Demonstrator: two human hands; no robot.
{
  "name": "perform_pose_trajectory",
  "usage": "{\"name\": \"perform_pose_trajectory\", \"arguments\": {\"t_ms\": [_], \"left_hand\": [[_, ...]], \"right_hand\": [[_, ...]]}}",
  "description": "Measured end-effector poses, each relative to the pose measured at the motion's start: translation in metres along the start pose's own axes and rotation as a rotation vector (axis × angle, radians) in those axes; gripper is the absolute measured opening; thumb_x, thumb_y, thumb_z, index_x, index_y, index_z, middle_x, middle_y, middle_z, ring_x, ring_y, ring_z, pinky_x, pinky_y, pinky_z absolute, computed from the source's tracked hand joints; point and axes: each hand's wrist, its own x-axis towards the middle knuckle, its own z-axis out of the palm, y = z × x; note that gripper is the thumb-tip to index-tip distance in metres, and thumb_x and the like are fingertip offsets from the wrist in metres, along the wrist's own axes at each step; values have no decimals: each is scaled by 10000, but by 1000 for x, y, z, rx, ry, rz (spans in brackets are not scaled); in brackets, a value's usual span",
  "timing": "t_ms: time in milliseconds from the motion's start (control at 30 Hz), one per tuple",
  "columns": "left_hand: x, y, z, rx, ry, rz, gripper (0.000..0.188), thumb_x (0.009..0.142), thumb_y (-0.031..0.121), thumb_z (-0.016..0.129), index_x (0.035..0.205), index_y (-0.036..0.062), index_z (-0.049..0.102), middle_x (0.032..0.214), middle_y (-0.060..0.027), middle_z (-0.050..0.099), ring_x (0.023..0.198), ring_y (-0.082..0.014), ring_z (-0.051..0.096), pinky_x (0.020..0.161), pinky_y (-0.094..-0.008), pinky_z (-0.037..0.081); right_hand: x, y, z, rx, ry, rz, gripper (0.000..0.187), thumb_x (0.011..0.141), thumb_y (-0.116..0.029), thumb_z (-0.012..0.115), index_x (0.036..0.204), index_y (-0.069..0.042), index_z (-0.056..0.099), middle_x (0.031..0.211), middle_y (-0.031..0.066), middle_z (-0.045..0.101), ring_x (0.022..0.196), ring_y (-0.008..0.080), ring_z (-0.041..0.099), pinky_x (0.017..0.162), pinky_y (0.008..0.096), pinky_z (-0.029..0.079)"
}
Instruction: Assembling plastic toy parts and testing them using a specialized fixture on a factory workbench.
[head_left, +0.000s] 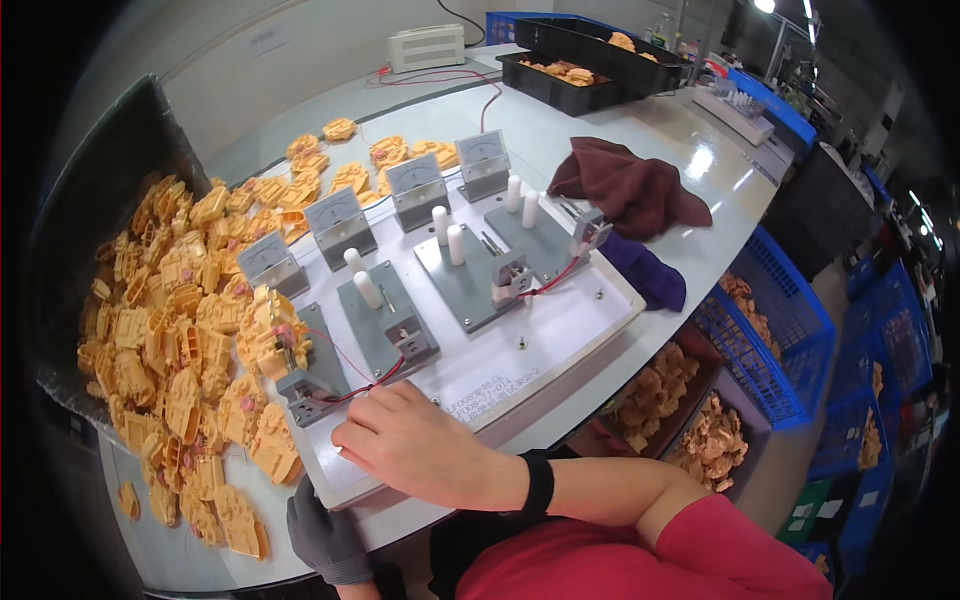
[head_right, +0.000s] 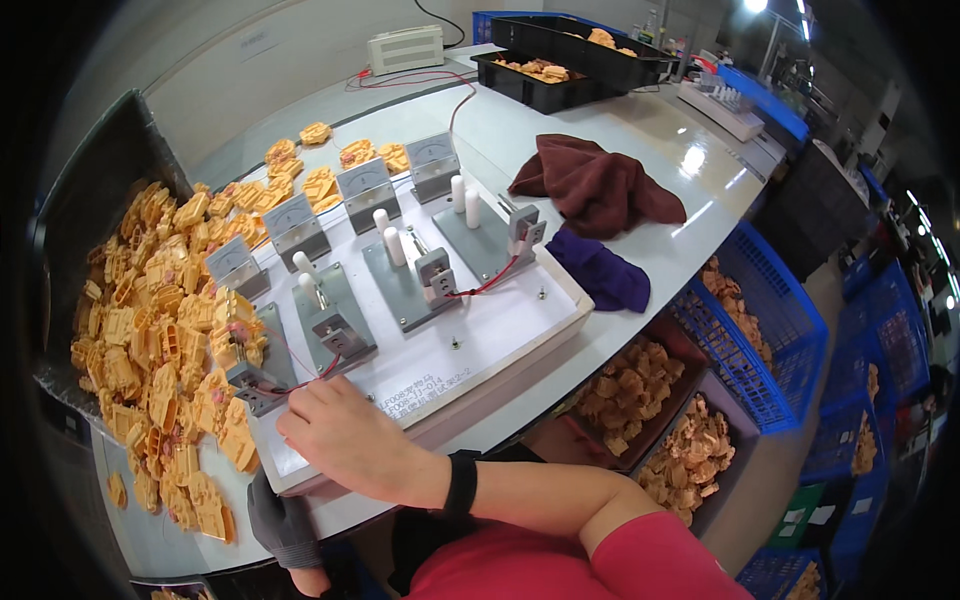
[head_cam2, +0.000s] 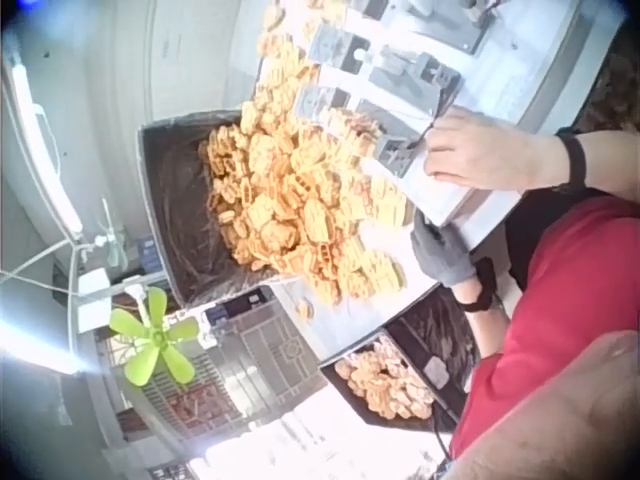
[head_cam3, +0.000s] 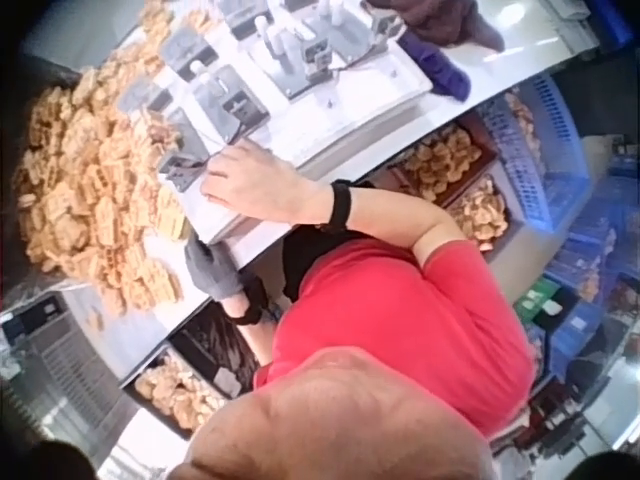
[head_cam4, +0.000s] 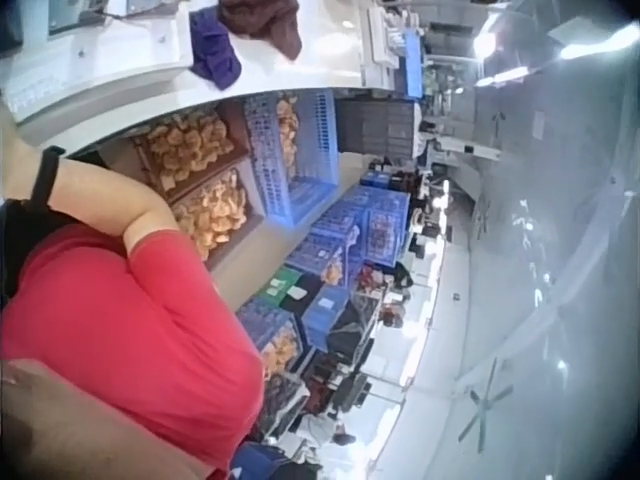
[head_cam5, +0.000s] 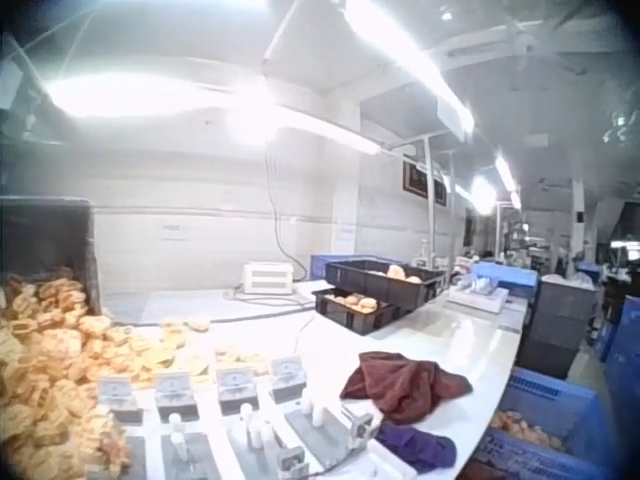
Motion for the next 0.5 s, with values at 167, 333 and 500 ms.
{"name": "perform_pose_trajectory", "arguments": {"t_ms": [167, 333, 500], "left_hand": [[1, 5, -2, 2, -53, -43, 370, 862, 278, 561, 1155, 60, 625, 935, -144, 628, 875, -347, 599, 756, -430, 471], [0, 5, -8, -2, -113, -88, 341, 900, 204, 522, 1171, 8, 594, 1040, -163, 631, 972, -354, 600, 844, -407, 471], [-1, 4, -7, -27, -110, -66, 334, 907, 201, 511, 1166, 7, 594, 1044, -162, 633, 967, -357, 599, 840, -408, 469]], "right_hand": [[-2, 0, 1, 6, 36, 0, 107, 837, -147, 627, 919, -86, 595, 888, 38, 521, 908, 203, 541, 837, 332, 418], [-2, -1, 3, 12, 25, -16, 97, 833, -144, 617, 909, -91, 587, 890, 38, 516, 909, 201, 539, 844, 332, 420], [-3, -2, 0, -1, 16, -9, 98, 833, -146, 613, 908, -90, 584, 890, 35, 510, 912, 196, 537, 847, 332, 419]]}}
